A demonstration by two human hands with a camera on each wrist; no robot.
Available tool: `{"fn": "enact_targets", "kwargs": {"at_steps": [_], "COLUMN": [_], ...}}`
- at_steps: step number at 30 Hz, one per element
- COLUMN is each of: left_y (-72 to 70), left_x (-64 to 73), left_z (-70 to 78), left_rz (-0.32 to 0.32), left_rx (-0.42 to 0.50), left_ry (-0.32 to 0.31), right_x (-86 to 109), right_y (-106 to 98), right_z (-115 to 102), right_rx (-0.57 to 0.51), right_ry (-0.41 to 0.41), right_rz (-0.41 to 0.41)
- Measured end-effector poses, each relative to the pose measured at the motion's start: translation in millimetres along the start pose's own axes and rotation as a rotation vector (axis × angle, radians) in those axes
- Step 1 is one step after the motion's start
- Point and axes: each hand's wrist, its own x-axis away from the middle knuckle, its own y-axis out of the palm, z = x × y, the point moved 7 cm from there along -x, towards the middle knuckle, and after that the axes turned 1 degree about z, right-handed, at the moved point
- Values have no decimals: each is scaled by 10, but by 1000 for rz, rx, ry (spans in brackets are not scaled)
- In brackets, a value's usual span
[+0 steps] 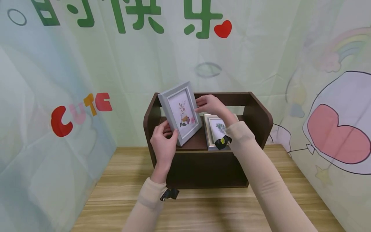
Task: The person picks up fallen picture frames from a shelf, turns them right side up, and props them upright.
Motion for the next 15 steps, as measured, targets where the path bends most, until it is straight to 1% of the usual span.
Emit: {"fn": "enact_targets", "kwargs": {"at_steps": [4, 7, 12, 15], "left_y": [-31, -47, -50, -52], "left_x": [-58, -96, -152, -179], "left_z": [-24, -57, -119, -127], "left_rz": [-2, -8, -32, -45], "left_rx": [-14, -16, -13, -9], "left_ry": [0, -11, -43, -56], "right_x": [42, 77, 104, 118], "right_y": [-24, -27, -13, -11], "right_z": [27, 50, 101, 129], "right_rx": [16, 22, -20, -54], "right_ry": [17, 27, 41, 64], "right_rz": [17, 20, 9, 5]}}
